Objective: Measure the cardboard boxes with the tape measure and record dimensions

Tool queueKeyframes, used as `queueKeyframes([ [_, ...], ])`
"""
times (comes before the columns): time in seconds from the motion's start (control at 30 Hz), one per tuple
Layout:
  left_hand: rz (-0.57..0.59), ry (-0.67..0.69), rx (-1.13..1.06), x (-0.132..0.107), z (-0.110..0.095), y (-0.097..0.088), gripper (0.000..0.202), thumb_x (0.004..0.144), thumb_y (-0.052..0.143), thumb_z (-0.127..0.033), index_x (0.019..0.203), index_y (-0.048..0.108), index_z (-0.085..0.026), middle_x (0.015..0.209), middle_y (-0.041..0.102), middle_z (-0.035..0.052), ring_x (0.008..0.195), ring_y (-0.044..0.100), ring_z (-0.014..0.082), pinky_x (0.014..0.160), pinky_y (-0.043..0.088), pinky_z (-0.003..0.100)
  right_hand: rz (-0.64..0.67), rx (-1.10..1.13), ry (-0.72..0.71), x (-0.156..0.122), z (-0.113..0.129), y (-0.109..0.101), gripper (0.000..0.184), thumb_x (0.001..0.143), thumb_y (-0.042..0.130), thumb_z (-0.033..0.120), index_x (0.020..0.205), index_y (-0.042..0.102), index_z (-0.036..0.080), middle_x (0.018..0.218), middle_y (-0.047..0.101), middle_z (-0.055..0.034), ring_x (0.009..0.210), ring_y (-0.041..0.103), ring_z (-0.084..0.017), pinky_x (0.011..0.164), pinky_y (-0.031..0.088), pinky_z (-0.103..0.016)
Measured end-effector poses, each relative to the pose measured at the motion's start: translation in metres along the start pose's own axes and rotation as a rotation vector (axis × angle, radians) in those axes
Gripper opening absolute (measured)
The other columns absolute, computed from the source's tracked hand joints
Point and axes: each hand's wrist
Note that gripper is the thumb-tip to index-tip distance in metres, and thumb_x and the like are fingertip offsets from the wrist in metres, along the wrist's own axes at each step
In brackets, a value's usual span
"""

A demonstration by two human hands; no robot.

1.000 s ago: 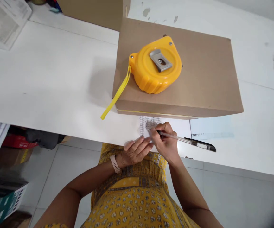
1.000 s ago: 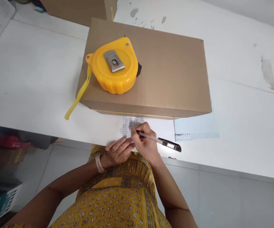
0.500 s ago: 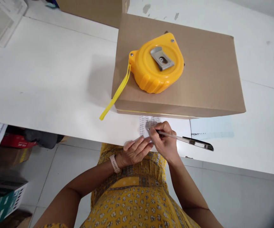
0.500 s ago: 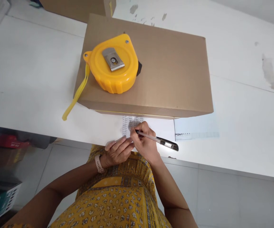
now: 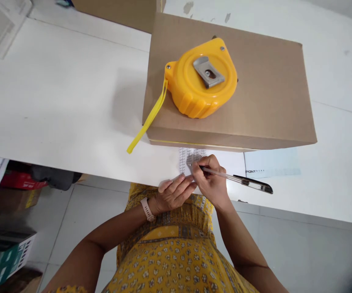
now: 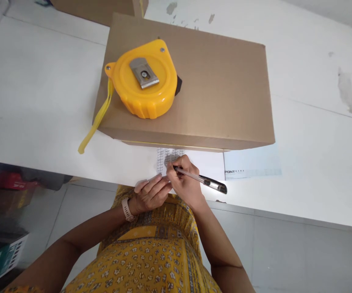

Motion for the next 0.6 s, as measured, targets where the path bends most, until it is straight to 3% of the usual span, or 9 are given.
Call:
queueKeyframes([
  [0.3,-0.011,-0.006,0.004,0.0003,-0.0005,0.0012,0.024,0.1,0.059,-0.025,0.118,0.075,-0.028,0.118,0.079,-0.0018,0.129,0.063,0.0148,0.129,0.014,0.032,0.009,0.031,-0.003,-0.0002,-0.0007,0.0,0.021,0.09,0.063,0.023,0.077,0.047,0.025,0.06,0.048,0.0071,0.05,0.043,-0.01,0.05,0.036,-0.027],
  [0.6,-0.051,-0.014,0.005,0.003,-0.0011,0.0023,0.021,0.1,0.061,-0.024,0.114,0.076,-0.027,0.118,0.079,-0.0017,0.126,0.065,0.0153,0.128,0.015,0.032,-0.029,0.036,0.009,0.0002,-0.0019,0.0,0.019,0.091,0.062,0.023,0.077,0.049,0.025,0.063,0.05,0.0066,0.051,0.043,-0.01,0.05,0.035,-0.027],
])
Point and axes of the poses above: each hand's wrist, its own x-axis towards the middle knuckle, its own y-axis out of the palm, z = x × y
